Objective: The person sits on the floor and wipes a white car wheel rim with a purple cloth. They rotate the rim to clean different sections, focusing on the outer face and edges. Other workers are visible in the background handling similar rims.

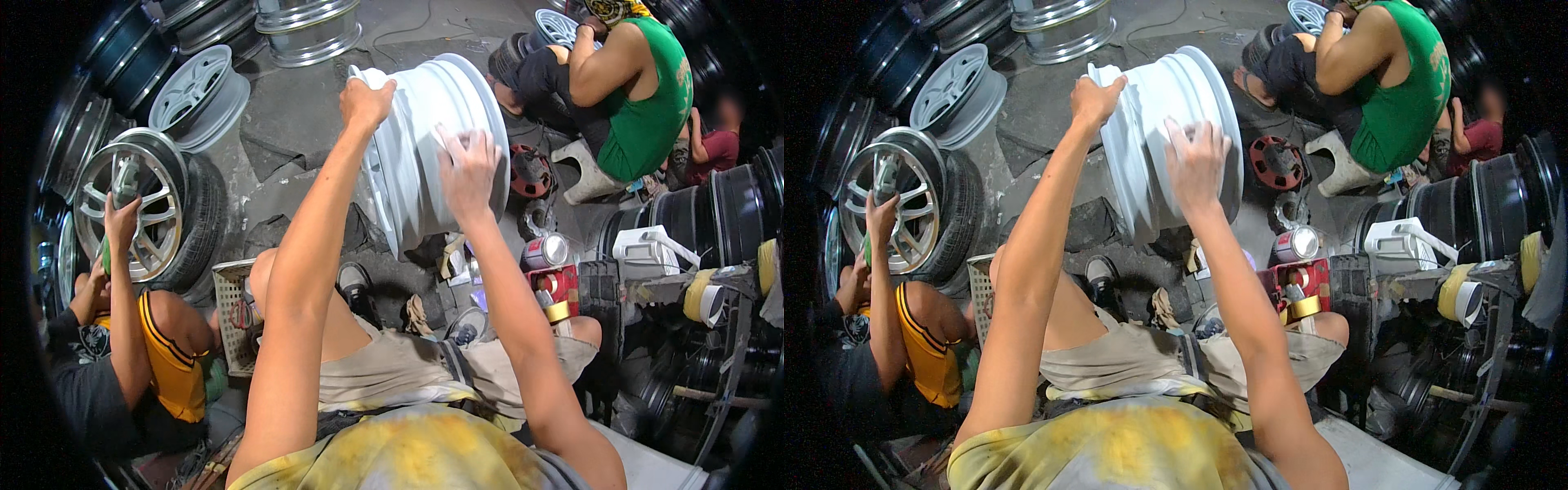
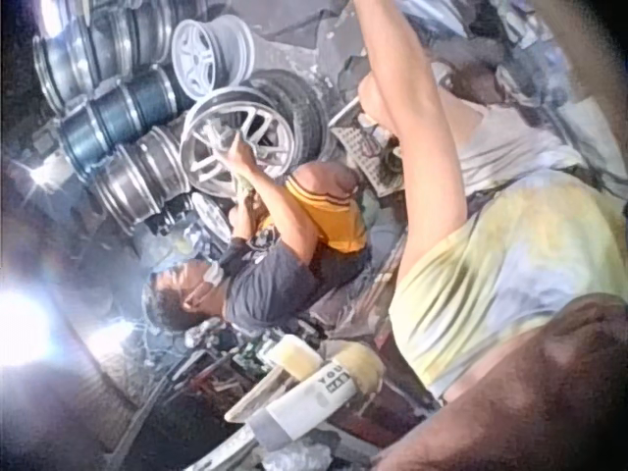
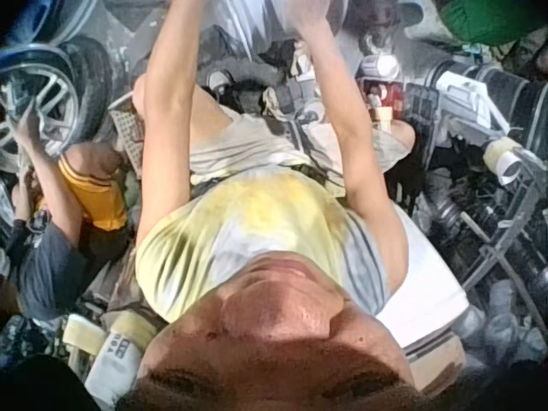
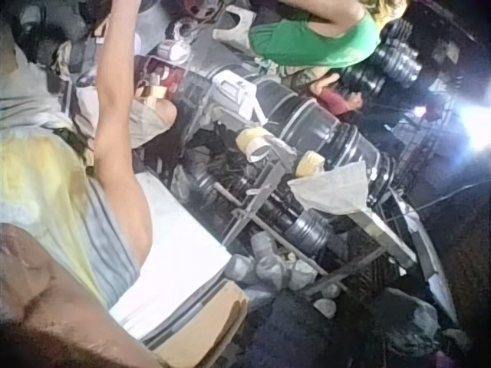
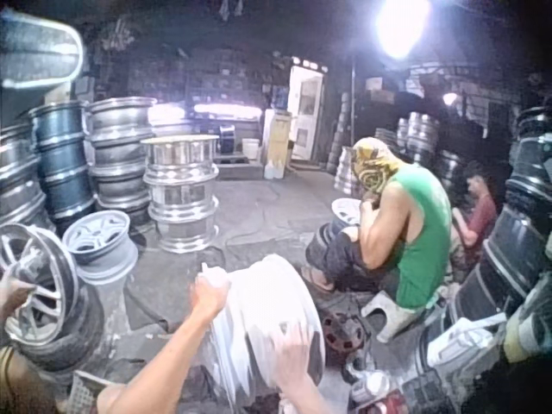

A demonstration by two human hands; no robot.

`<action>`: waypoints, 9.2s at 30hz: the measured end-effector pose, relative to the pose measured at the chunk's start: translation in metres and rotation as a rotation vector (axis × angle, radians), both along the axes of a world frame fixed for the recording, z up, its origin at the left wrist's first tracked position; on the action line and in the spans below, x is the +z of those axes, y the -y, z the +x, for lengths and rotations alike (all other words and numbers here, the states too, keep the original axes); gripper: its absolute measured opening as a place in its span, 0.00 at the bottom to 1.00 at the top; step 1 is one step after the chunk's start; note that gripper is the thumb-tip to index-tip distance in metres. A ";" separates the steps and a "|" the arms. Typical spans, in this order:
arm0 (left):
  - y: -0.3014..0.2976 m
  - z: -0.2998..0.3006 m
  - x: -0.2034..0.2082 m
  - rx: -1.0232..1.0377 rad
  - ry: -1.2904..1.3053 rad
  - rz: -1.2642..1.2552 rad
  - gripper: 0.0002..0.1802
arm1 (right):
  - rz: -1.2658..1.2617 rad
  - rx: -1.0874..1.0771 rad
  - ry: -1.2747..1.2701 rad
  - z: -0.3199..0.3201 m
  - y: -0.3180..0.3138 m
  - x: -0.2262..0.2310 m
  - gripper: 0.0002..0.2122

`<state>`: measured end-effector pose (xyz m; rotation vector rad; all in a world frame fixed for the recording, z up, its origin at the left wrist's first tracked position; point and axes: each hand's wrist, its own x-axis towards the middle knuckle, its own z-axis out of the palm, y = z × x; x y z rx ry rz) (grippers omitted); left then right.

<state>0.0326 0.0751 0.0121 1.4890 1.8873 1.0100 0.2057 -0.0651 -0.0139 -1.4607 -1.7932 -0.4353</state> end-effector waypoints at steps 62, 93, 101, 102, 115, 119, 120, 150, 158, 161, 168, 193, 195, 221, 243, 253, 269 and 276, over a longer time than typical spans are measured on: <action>-0.037 -0.005 -0.003 0.017 -0.024 -0.073 0.37 | -0.006 -0.129 0.087 0.024 0.020 -0.015 0.19; -0.024 -0.001 -0.005 0.044 -0.032 -0.001 0.45 | -0.070 -0.108 -0.014 0.026 0.086 -0.083 0.20; -0.009 -0.003 0.001 -0.005 -0.004 -0.035 0.40 | -0.014 -0.103 0.086 0.010 0.045 -0.030 0.21; -0.008 -0.002 0.002 -0.010 -0.001 -0.018 0.40 | -0.011 -0.069 0.063 0.015 0.065 -0.057 0.20; -0.008 0.001 -0.006 0.055 -0.018 0.028 0.41 | -0.052 -0.121 0.146 0.039 0.093 -0.064 0.18; 0.006 0.004 -0.007 0.036 0.026 0.046 0.40 | -0.006 -0.142 0.257 0.034 0.039 -0.007 0.18; 0.011 0.007 -0.009 0.035 0.027 0.049 0.40 | -0.028 -0.165 0.263 0.032 0.022 0.006 0.18; -0.022 -0.006 0.002 -0.044 0.011 -0.067 0.36 | -0.333 -0.109 0.106 0.061 0.156 -0.162 0.22; -0.015 -0.003 -0.003 0.007 -0.004 0.053 0.39 | -0.007 -0.009 0.058 0.041 0.061 -0.058 0.22; -0.007 0.002 -0.009 0.008 0.026 0.024 0.42 | -0.045 -0.042 0.087 0.017 0.010 -0.004 0.20; -0.011 -0.002 -0.024 0.060 0.005 0.161 0.37 | -0.088 0.039 -0.054 -0.011 0.048 -0.022 0.14; 0.037 0.005 -0.011 0.009 0.152 0.153 0.27 | -0.234 0.272 -0.408 -0.011 0.047 0.019 0.14; 0.036 0.001 -0.015 0.024 0.144 0.186 0.27 | -0.163 0.276 -0.373 -0.035 0.057 0.005 0.18; 0.076 0.014 -0.001 0.039 0.239 0.194 0.34 | -0.192 0.070 -0.863 -0.047 0.109 -0.019 0.06; 0.113 0.037 -0.027 0.030 0.242 0.360 0.29 | -0.322 0.059 -0.391 -0.033 -0.081 0.034 0.12; 0.022 -0.006 -0.006 0.024 -0.090 0.056 0.42 | -0.463 0.066 -0.699 -0.026 0.176 -0.141 0.09; 0.264 0.008 -0.162 -0.182 -0.232 -0.083 0.40 | -1.037 -0.228 -0.802 -0.015 0.205 -0.272 0.10; 0.218 -0.014 -0.215 -0.491 -0.164 -0.083 0.21 | -1.005 -0.340 -0.822 -0.006 0.210 -0.283 0.12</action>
